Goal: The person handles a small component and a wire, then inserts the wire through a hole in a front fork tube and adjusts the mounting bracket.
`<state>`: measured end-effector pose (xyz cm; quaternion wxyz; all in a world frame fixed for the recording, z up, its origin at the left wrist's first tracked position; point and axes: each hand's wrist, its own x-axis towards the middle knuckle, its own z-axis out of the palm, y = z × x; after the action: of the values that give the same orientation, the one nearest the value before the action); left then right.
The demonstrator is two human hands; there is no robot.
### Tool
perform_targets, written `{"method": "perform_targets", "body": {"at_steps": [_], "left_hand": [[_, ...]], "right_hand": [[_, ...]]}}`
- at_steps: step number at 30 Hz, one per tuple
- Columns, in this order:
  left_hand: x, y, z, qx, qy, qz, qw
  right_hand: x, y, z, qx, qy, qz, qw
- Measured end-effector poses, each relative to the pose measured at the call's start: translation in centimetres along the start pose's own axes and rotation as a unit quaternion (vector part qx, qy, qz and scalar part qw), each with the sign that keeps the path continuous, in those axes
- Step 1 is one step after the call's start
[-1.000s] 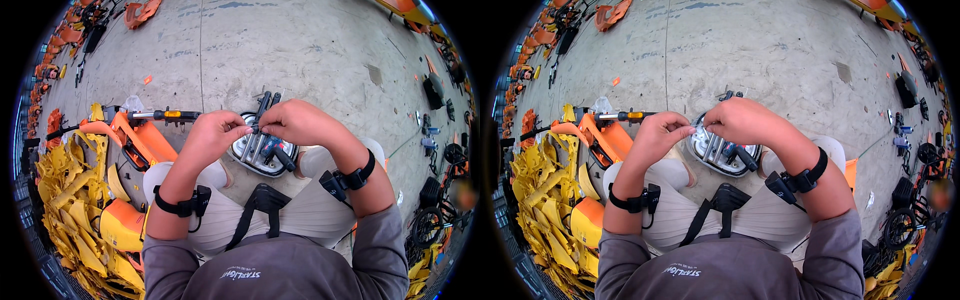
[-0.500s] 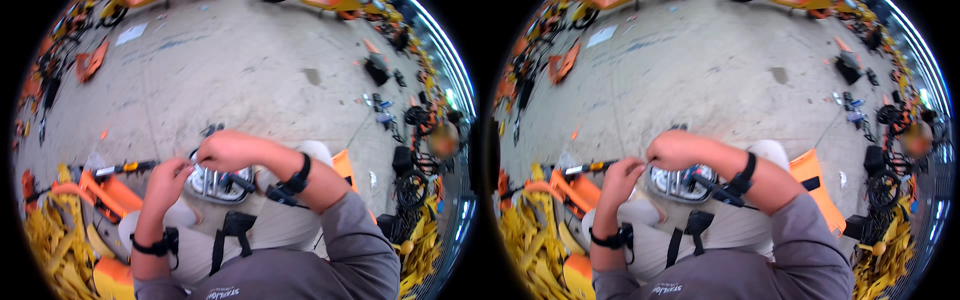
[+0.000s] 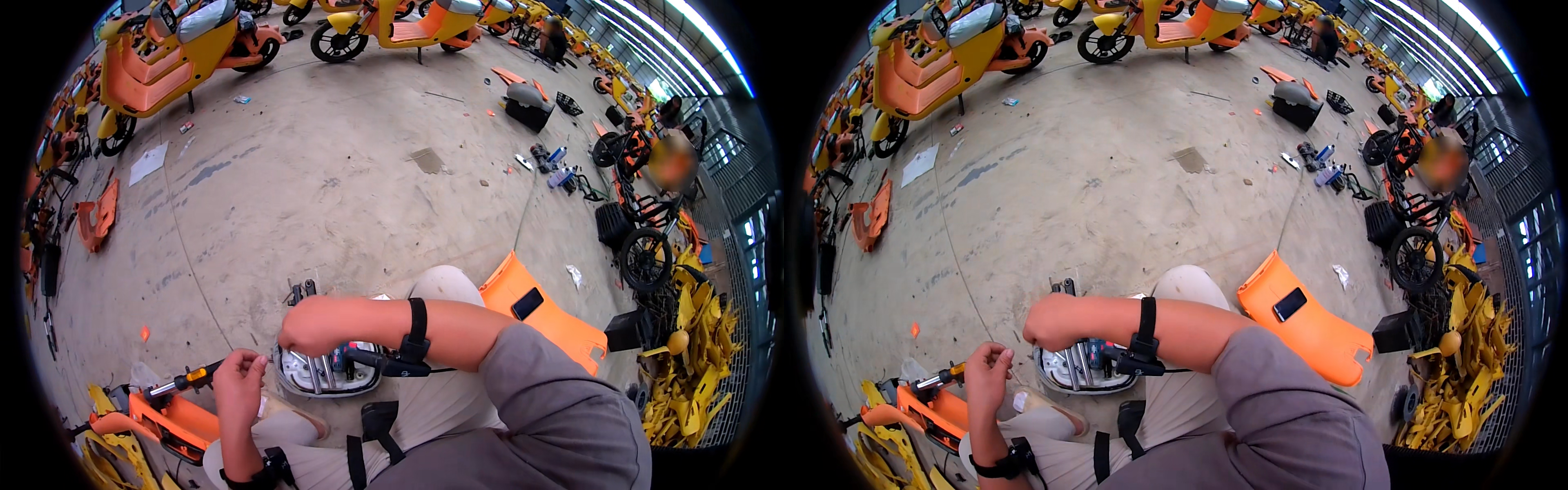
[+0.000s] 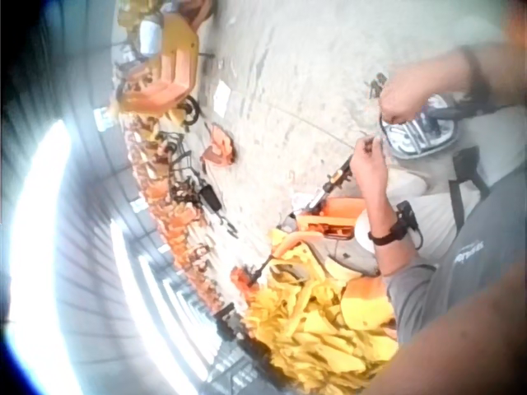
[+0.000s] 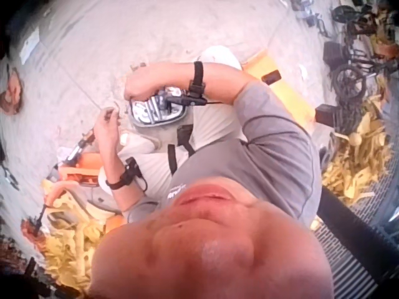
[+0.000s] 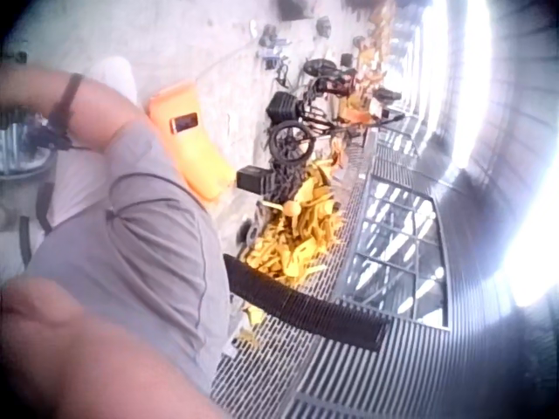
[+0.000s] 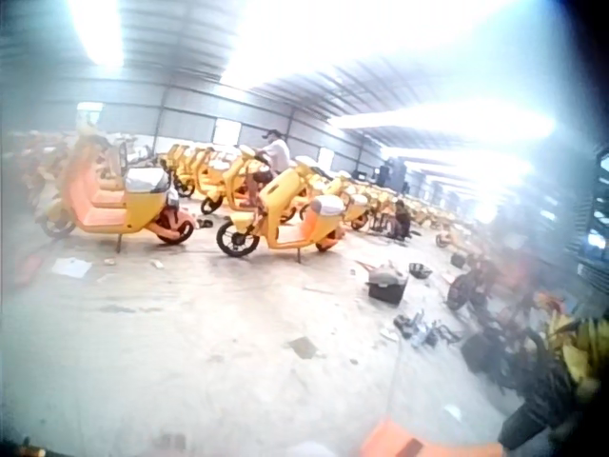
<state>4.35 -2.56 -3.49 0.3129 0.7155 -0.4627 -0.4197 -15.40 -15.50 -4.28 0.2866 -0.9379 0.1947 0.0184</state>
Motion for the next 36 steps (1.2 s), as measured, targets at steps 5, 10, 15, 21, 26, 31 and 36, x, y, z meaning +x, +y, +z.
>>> {"method": "perform_targets", "body": {"at_steps": [5, 10, 15, 21, 26, 31, 36], "left_hand": [[0.6, -0.3, 0.1, 0.027, -0.011, -0.016, 0.999], [0.1, 0.8, 0.0, 0.063, -0.111, -0.03, 0.991], [-0.1, 0.9, 0.0, -0.004, -0.127, -0.025, 0.992], [0.6, 0.4, 0.4, -0.031, -0.086, -0.013, 0.996], [0.3, 0.0, 0.3, 0.022, -0.138, -0.021, 0.99], [-0.1, 0.5, -0.2, -0.006, -0.139, 0.007, 0.99], [-0.2, 0.7, -0.7, -0.008, -0.101, 0.0, 0.995]], "right_hand": [[-0.9, -1.5, -1.2, 0.062, 0.026, -0.096, 0.993], [-0.8, -0.8, -1.9, 0.041, 0.051, -0.074, 0.995], [-0.8, 0.1, -0.4, 0.01, 0.029, -0.033, 0.999], [-1.2, -0.5, -1.1, 0.037, 0.013, -0.089, 0.995], [-1.2, -0.5, -1.6, 0.025, 0.053, -0.082, 0.995], [-0.9, -0.4, -0.9, 0.033, 0.088, -0.061, 0.994], [-0.7, -0.8, -0.7, 0.039, 0.071, -0.059, 0.995]]}}
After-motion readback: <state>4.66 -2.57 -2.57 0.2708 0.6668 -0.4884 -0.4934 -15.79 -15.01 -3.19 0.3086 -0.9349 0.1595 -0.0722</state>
